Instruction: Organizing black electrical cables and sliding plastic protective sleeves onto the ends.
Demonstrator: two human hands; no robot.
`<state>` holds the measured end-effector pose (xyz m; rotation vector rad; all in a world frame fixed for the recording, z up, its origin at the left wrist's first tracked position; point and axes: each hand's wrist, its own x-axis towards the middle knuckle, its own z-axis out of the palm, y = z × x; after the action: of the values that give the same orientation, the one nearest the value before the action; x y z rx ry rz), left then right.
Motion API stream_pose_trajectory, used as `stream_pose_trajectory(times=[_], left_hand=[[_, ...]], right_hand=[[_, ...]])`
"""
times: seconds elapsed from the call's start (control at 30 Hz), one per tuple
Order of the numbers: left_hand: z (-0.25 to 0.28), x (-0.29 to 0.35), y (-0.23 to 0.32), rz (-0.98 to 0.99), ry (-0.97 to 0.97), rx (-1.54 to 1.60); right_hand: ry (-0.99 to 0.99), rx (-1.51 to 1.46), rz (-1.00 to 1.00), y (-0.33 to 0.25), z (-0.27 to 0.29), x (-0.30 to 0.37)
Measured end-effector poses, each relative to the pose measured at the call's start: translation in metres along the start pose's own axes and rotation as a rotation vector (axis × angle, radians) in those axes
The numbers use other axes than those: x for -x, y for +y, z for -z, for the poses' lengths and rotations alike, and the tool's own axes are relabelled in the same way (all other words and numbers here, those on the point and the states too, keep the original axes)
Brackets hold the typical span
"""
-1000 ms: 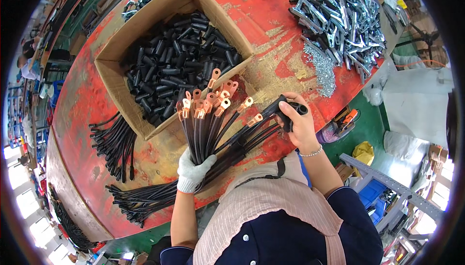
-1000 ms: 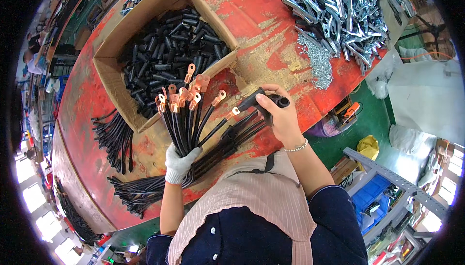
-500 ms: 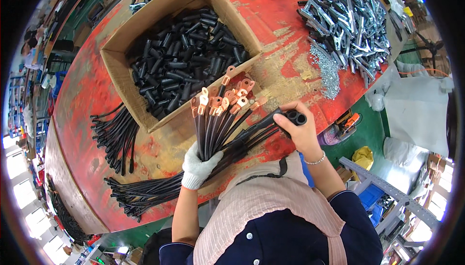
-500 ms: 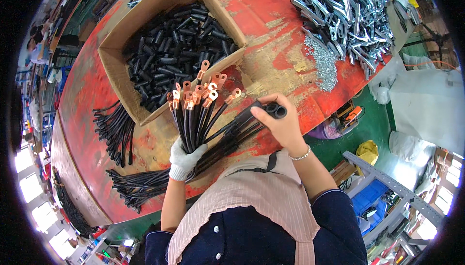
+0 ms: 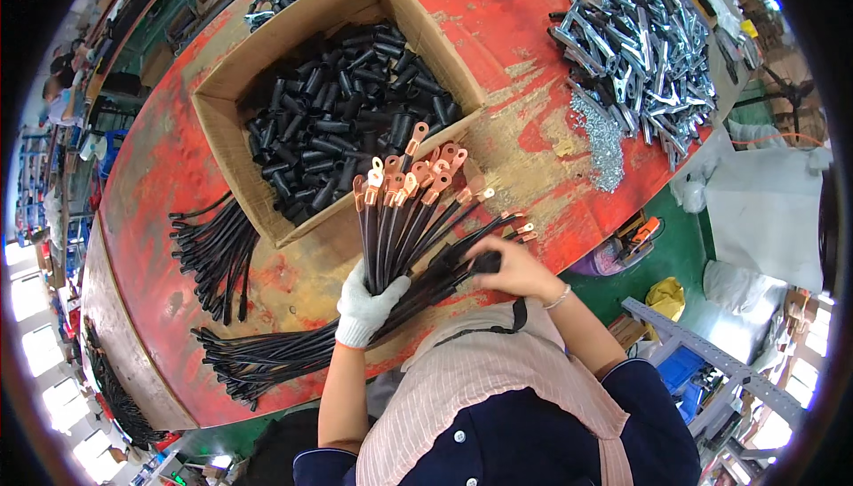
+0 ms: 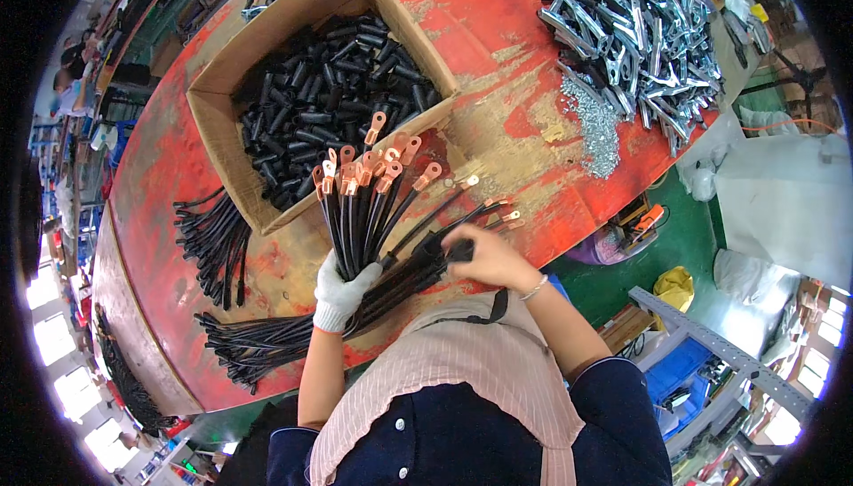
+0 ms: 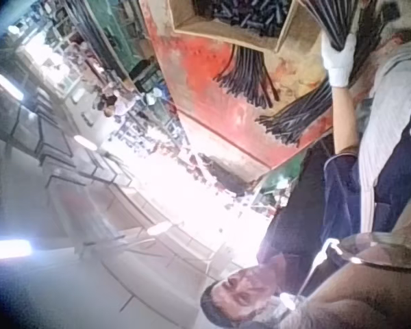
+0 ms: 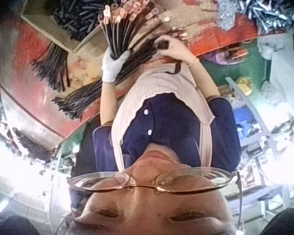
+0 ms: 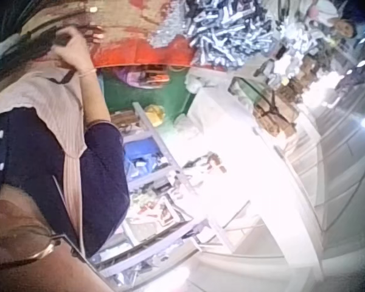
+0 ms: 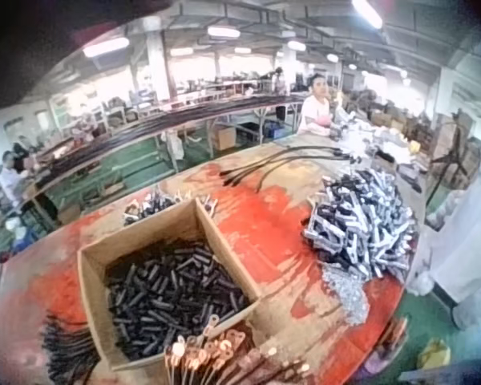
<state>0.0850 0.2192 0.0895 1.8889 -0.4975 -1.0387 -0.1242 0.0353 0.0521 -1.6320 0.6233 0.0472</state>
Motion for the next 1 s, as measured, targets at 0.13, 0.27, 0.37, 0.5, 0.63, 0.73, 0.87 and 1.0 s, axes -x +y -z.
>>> stream_pose_trajectory(times=[0.13,0.27,0.37,0.5,0.63,0.73,0.87,1.0], left_hand=[[0.004,0.000,-0.004,0.076,-0.073,0.110],[0.004,0.002,-0.005,0.075,-0.058,0.186],[0.004,0.005,0.001,0.098,-0.034,0.167],[0.004,0.009,0.008,0.060,-0.048,0.076],[-0.002,0.013,0.011,0.061,-0.069,0.062],[-0.002,0.013,0.010,0.073,-0.079,0.020],[-0.002,0.014,0.011,0.053,-0.074,0.031],[-0.001,0.013,0.012,0.043,-0.078,0.027]], right_hand=[[0.391,-0.710,0.007,-0.042,0.029,-0.001],[0.531,-1.047,0.065,-0.057,0.039,-0.009],[0.592,-1.272,0.094,-0.066,0.033,-0.017],[0.615,-1.469,0.078,-0.057,0.030,-0.024],[0.751,-1.526,-0.055,-0.069,0.026,-0.028],[0.719,-1.524,-0.045,-0.074,0.024,-0.026],[0.640,-1.548,0.037,-0.076,0.022,-0.023],[0.599,-1.503,0.294,-0.082,0.012,-0.018]])
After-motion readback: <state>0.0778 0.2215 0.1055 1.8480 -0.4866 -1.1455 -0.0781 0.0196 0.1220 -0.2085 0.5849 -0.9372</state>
